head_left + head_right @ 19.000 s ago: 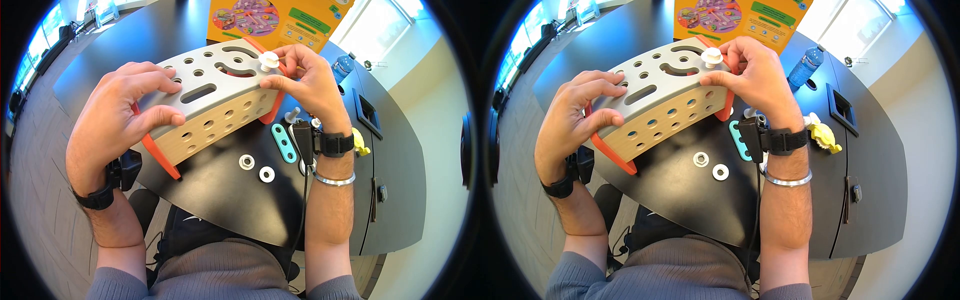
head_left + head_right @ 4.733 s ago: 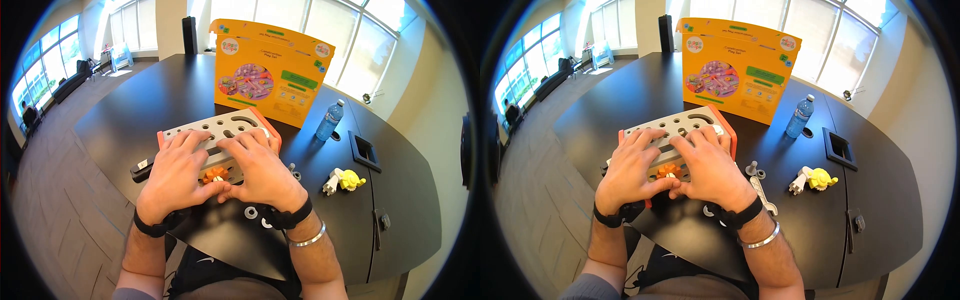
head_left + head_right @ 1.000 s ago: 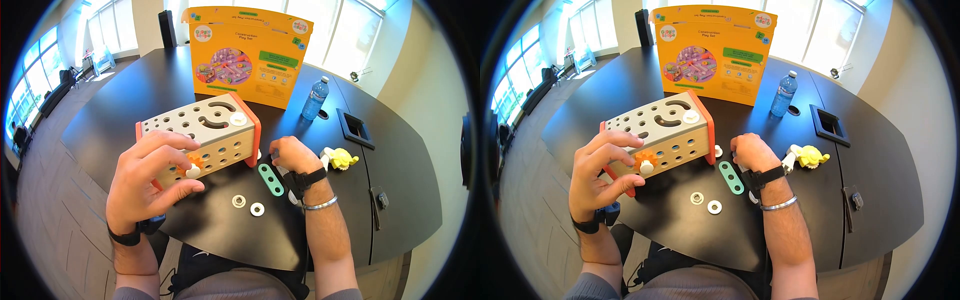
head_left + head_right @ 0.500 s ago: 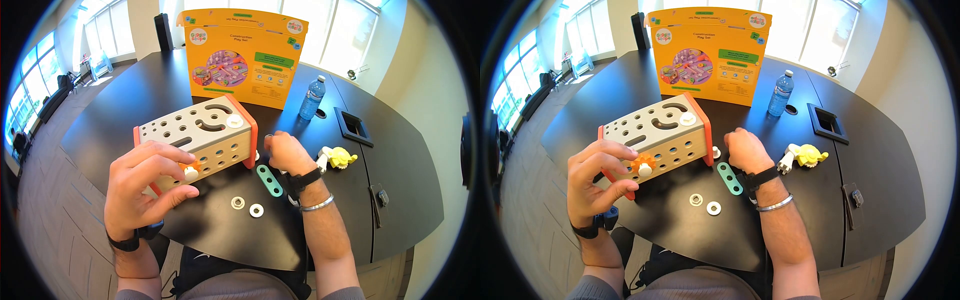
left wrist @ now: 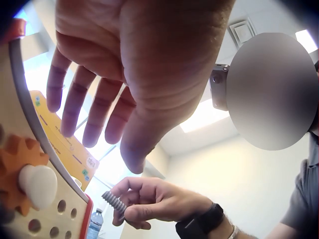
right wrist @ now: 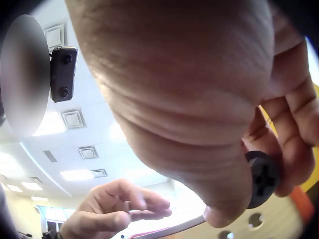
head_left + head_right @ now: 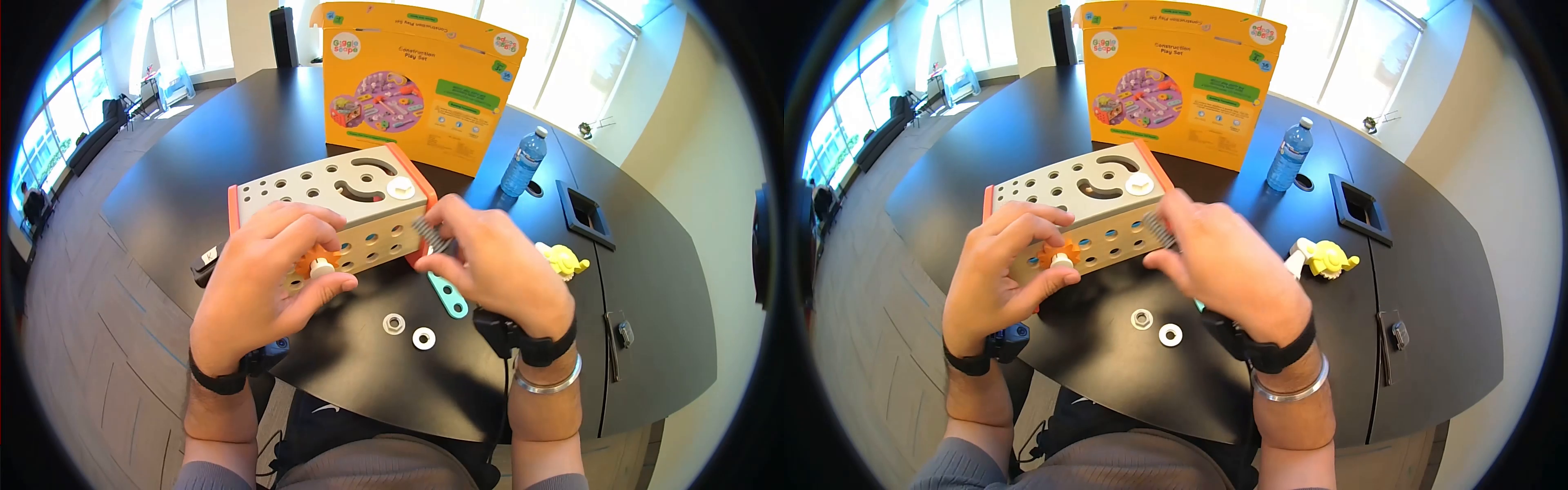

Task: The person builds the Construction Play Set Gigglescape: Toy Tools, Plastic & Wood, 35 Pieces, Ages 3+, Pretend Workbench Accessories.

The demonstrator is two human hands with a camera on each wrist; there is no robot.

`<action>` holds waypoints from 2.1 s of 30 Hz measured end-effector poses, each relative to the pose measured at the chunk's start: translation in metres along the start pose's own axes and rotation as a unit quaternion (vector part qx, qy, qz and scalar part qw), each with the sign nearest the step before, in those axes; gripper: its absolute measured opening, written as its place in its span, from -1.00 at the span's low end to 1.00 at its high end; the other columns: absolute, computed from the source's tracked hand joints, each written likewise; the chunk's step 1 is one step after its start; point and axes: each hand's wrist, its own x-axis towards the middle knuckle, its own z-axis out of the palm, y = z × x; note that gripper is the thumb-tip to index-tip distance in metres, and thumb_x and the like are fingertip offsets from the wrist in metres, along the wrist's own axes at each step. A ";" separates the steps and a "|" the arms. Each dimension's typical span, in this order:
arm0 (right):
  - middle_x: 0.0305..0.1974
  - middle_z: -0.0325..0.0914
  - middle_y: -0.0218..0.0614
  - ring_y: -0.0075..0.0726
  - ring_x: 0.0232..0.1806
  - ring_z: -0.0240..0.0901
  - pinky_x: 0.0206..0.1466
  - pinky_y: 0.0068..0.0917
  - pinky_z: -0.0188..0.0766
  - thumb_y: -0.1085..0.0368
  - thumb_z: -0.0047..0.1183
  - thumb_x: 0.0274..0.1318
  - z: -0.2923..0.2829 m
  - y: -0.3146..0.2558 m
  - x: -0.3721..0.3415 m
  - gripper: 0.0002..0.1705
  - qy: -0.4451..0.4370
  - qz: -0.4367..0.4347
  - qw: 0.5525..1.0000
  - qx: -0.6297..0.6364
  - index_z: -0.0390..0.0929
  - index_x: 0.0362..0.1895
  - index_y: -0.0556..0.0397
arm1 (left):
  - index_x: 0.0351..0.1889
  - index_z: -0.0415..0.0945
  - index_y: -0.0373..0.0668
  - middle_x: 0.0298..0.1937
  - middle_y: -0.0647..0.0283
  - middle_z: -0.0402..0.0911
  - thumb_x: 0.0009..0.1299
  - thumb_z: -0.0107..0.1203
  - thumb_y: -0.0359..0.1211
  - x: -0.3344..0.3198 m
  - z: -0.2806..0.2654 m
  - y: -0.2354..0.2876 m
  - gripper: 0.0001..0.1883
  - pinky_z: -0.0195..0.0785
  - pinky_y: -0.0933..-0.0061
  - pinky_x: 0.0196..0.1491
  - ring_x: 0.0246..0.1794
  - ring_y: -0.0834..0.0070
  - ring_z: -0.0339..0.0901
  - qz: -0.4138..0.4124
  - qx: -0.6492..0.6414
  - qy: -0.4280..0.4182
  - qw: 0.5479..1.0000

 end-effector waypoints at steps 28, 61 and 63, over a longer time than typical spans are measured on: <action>-0.46 0.75 -0.06 0.21 -0.33 0.79 -0.31 0.03 0.66 -0.48 0.33 0.30 0.046 0.017 0.024 -0.21 0.150 0.104 0.976 -0.119 0.73 -0.27 0.09 | 0.23 0.60 -0.19 0.32 0.05 0.55 0.26 0.64 -0.18 0.004 0.074 -0.004 -0.35 0.40 -0.06 0.34 0.29 -0.05 0.48 -0.072 0.233 0.077 0.967; -0.30 0.49 -0.31 -0.14 -0.25 0.50 -0.22 -0.21 0.53 0.37 0.40 -0.07 0.051 -0.026 0.027 -0.74 0.380 -0.171 0.899 -0.133 0.62 -0.24 0.01 | 0.51 0.44 -0.20 0.25 0.25 0.52 0.56 0.48 -0.09 -0.016 -0.023 -0.051 -0.30 0.54 0.35 0.08 0.09 0.45 0.52 -0.096 0.064 0.069 0.991; -0.26 0.50 -0.31 -0.15 -0.22 0.53 -0.17 -0.23 0.55 0.37 0.37 -0.01 0.054 -0.029 0.028 -0.72 0.371 -0.186 0.900 -0.133 0.63 -0.17 0.06 | 0.54 0.43 -0.18 0.16 0.25 0.58 0.56 0.48 -0.08 -0.018 -0.030 -0.051 -0.28 0.59 0.41 0.05 0.06 0.48 0.57 -0.182 -0.057 0.039 0.981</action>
